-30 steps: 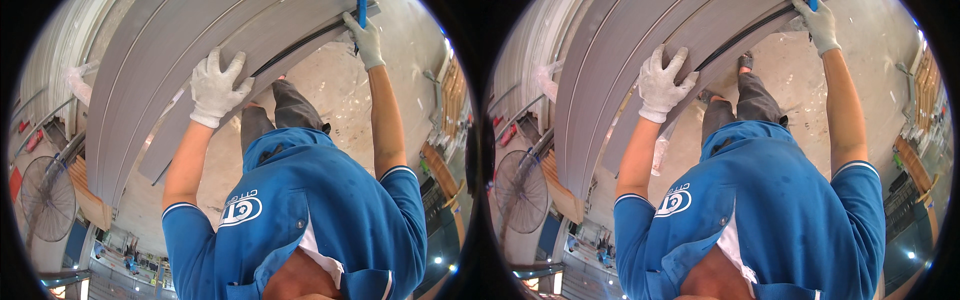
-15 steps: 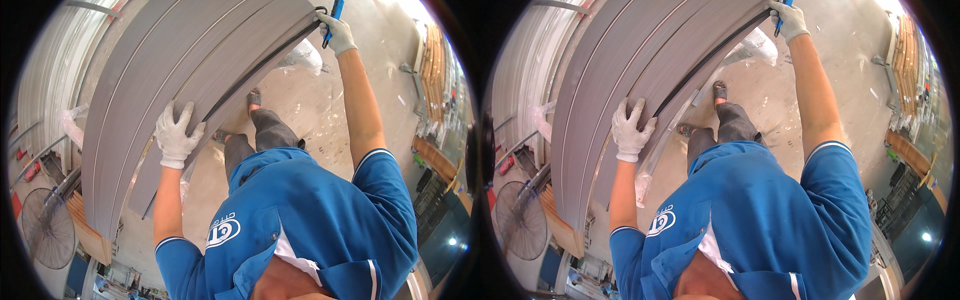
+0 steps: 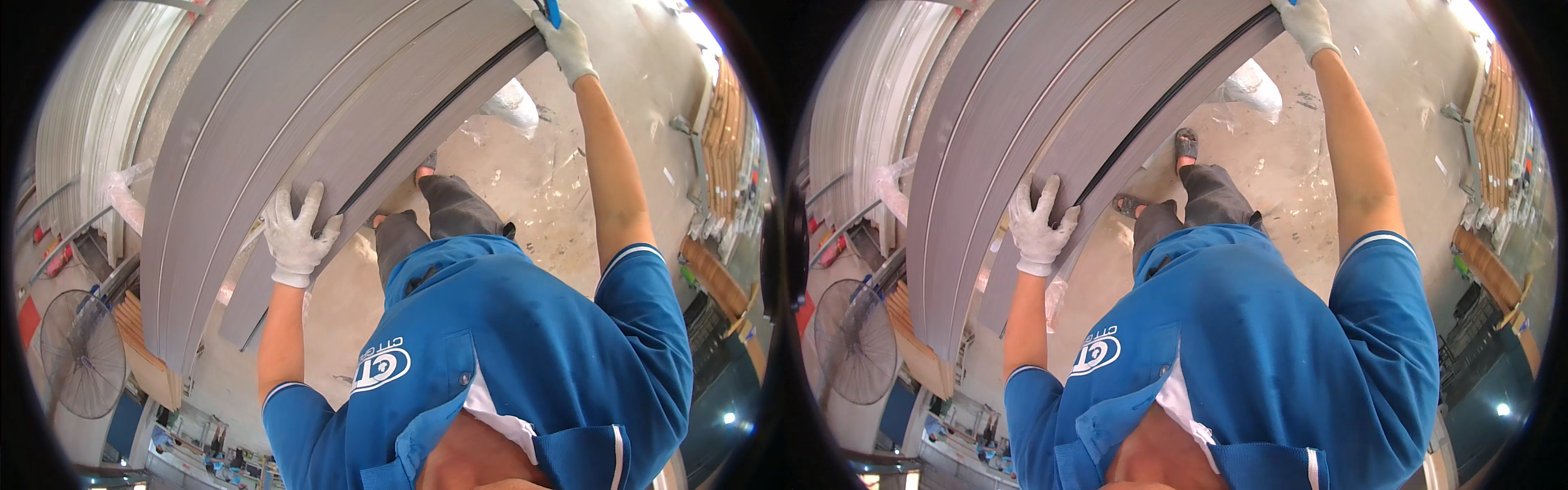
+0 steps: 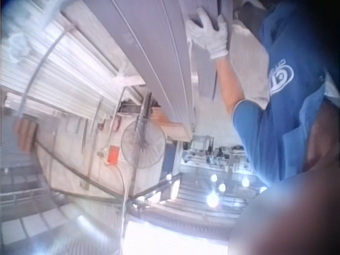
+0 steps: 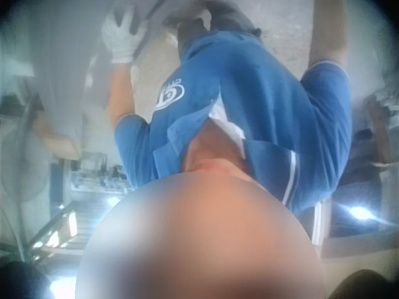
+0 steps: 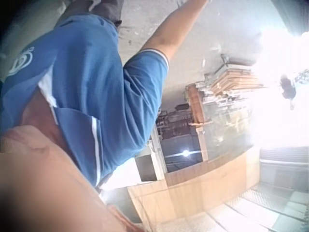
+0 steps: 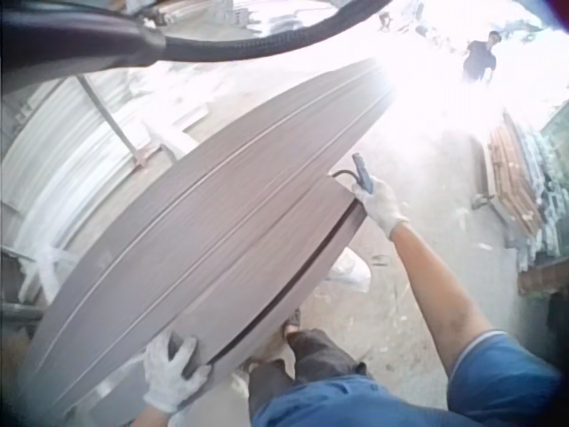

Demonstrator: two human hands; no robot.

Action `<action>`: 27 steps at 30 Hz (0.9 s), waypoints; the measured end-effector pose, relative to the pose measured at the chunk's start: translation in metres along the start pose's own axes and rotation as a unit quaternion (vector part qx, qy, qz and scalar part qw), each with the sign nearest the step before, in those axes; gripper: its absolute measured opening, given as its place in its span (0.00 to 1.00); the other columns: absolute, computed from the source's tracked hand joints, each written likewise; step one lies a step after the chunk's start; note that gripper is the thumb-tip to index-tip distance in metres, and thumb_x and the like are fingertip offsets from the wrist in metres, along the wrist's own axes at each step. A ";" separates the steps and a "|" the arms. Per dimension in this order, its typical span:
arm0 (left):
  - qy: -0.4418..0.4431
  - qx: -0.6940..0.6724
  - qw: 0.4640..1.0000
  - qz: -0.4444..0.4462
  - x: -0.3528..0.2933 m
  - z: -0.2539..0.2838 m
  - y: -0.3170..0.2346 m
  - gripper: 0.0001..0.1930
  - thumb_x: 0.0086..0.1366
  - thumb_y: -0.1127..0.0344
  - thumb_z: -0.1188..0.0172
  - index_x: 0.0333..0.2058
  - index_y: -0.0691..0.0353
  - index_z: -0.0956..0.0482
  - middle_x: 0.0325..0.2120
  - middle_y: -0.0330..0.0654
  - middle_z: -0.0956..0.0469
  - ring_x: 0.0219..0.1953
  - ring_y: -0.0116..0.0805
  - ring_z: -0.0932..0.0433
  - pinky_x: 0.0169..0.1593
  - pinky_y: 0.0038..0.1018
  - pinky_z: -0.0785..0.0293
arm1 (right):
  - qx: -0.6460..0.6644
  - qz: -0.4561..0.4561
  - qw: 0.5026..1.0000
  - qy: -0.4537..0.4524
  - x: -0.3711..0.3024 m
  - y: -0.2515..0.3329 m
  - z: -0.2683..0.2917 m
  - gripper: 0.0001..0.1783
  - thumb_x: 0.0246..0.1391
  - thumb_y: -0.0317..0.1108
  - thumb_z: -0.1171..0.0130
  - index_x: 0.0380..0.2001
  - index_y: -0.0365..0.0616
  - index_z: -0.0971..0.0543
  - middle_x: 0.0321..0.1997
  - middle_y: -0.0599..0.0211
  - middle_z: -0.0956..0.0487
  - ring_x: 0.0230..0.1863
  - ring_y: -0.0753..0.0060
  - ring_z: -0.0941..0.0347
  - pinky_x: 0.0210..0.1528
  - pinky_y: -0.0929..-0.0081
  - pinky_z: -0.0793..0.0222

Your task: The person measures and cuts a long gray panel using a circular saw, then stacks the cut pieces on a workbench. They use a measuring tape and a utility knife to mark and trim the panels, handling them one at a time.

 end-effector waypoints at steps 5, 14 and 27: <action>-0.016 0.007 1.000 -0.014 0.023 -0.003 -0.016 0.31 0.49 0.49 0.27 0.54 0.47 0.19 0.56 0.59 0.32 0.53 0.58 0.28 0.53 0.49 0.27 | 0.014 -0.010 1.000 -0.002 -0.002 -0.003 -0.001 0.18 0.64 0.45 0.38 0.44 0.40 0.17 0.30 0.64 0.18 0.34 0.70 0.24 0.41 0.65 0.29; -0.005 0.014 0.998 -0.054 0.068 -0.011 -0.048 0.31 0.52 0.49 0.28 0.56 0.46 0.19 0.57 0.64 0.30 0.54 0.61 0.26 0.55 0.50 0.26 | 0.015 -0.024 0.999 -0.014 -0.004 -0.013 -0.004 0.19 0.64 0.45 0.37 0.48 0.41 0.17 0.33 0.62 0.16 0.36 0.71 0.22 0.41 0.65 0.28; -0.041 0.025 0.994 -0.097 0.159 -0.035 -0.113 0.29 0.55 0.49 0.29 0.57 0.44 0.20 0.54 0.65 0.30 0.50 0.60 0.25 0.52 0.48 0.25 | 0.008 -0.016 1.000 -0.014 -0.004 -0.009 -0.006 0.17 0.59 0.47 0.35 0.40 0.45 0.17 0.34 0.49 0.16 0.39 0.49 0.19 0.44 0.57 0.27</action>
Point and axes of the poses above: each hand's wrist, its own x-axis towards the middle knuckle, its own z-axis out of the back of the hand, y = z × x, the point moved 7 cm from there along x, towards the middle knuckle
